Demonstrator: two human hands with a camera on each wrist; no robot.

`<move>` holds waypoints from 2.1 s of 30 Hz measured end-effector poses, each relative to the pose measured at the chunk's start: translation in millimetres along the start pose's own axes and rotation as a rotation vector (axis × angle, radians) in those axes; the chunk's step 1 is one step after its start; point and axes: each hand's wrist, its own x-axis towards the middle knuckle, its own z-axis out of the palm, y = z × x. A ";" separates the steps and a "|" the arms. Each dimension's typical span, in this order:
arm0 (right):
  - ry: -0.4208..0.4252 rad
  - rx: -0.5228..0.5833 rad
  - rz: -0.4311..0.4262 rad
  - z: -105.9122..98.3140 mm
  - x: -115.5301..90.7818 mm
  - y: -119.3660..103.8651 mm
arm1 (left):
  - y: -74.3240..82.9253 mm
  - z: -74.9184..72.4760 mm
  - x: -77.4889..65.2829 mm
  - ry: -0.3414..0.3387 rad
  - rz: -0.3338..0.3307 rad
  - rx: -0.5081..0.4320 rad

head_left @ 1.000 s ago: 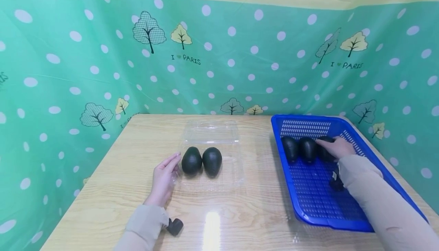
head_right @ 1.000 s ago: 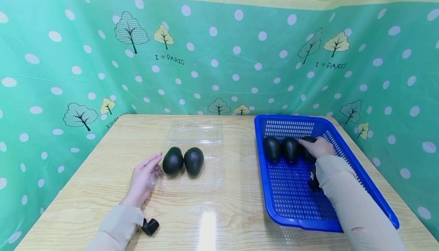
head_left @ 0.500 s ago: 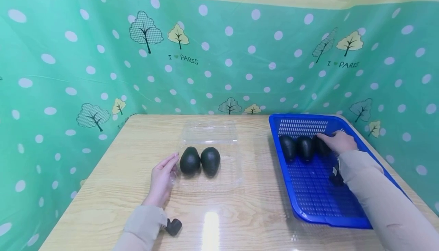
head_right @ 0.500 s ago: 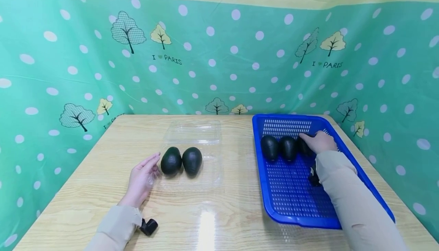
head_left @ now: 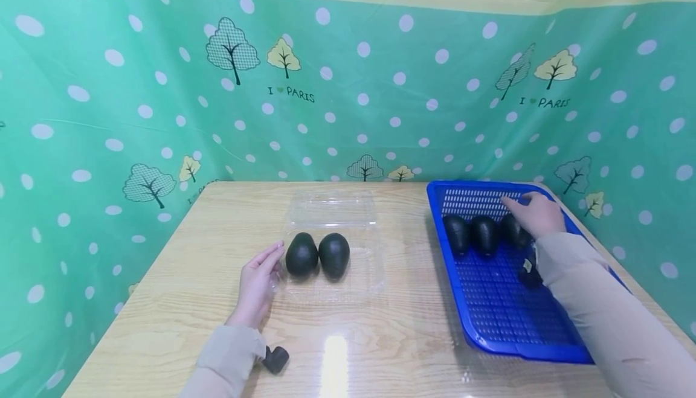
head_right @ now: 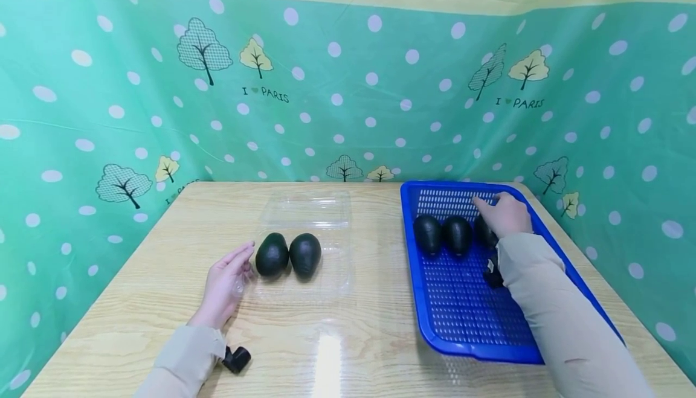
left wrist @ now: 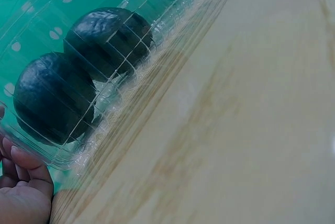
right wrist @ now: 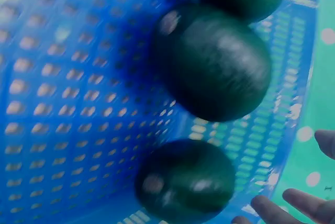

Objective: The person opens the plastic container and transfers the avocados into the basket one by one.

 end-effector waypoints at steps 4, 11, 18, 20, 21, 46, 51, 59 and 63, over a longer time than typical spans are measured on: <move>-0.001 0.077 0.004 -2.5 -2.3 -12.8 | -0.3 0.6 0.5 -0.002 -0.003 0.004; -0.062 0.156 0.013 -7.4 -5.0 -30.5 | 0.3 1.3 0.9 0.006 0.000 0.025; -0.090 0.239 0.026 -8.1 -5.6 -40.3 | -0.2 0.1 1.2 0.001 -0.006 0.047; -0.100 0.261 0.026 -8.3 -5.3 -41.9 | -0.2 0.0 1.1 -0.001 -0.011 0.046; -0.105 0.272 0.024 -8.6 -5.4 -42.9 | -0.4 -0.1 1.2 -0.001 -0.013 0.044; -0.228 0.510 -0.102 -5.4 -17.4 -90.9 | -0.1 0.1 -0.2 0.004 -0.004 0.045; -0.238 0.534 -0.106 -3.1 -20.7 -101.3 | 1.6 0.9 -1.3 -0.009 0.001 0.026; -0.258 0.550 -0.108 0.2 -26.6 -114.7 | 0.6 0.5 -0.7 0.002 -0.001 0.033; -0.276 0.564 -0.113 3.4 -28.5 -118.0 | -0.5 0.0 -0.1 0.012 -0.006 0.044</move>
